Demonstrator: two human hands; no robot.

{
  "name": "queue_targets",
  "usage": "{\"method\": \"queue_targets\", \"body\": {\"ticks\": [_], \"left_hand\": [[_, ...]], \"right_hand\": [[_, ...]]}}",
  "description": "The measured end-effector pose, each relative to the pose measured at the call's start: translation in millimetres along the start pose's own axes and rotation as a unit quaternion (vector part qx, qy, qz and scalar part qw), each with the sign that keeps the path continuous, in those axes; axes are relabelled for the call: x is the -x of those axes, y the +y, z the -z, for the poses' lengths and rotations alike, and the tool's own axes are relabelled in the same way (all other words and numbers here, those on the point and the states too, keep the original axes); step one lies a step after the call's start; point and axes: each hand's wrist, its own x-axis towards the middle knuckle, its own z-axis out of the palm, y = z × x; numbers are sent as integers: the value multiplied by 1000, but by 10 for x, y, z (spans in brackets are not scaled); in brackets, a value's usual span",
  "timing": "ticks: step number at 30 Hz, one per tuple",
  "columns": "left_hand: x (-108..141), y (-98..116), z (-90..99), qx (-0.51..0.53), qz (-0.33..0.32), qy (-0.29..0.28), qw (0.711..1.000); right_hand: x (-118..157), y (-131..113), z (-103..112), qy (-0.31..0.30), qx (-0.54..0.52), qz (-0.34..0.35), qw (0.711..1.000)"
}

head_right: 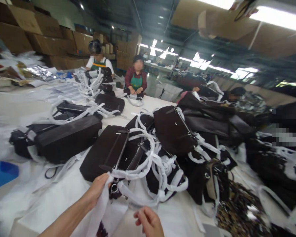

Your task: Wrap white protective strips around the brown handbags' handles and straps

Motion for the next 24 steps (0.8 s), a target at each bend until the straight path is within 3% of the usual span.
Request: {"method": "queue_targets", "body": {"ticks": [2,4,6,10,12,14,16,17,18,20,22,24], "left_hand": [[6,12,-14,-12,3,-10,1000],[33,21,-24,-16,-7,-18,1000],[64,26,-15,-18,-27,-21,999],[87,45,71,-55,-68,-68,994],[66,46,124,-83,-92,-111,986],[19,25,166,-133,-130,-126,974],[-40,-21,188,-205,-171,-112,957],[-68,-47,192,-237,-184,-100,949],[-90,-71,192,-260,-188,-87,943],[-115,-101,180,-274,-181,-62,942],[-122,-94,161,-266,-163,-33,950],[-135,-59,145,-262,-135,-11,955]], "right_hand": [[-40,-109,-90,19,92,92,991],[-164,-221,-282,28,185,194,963],[-337,-319,-512,40,312,277,908],[-695,-485,-830,83,553,354,750],[-814,-652,-893,87,587,383,708],[-846,-955,-892,82,589,411,691],[-767,-1379,-790,100,554,434,704],[-689,-1600,-683,122,508,439,730],[-591,-1796,-535,145,435,438,773],[-350,-2016,-128,54,289,412,862],[-66,-1892,366,-34,206,311,927],[265,-1402,863,-51,162,168,971]]}}
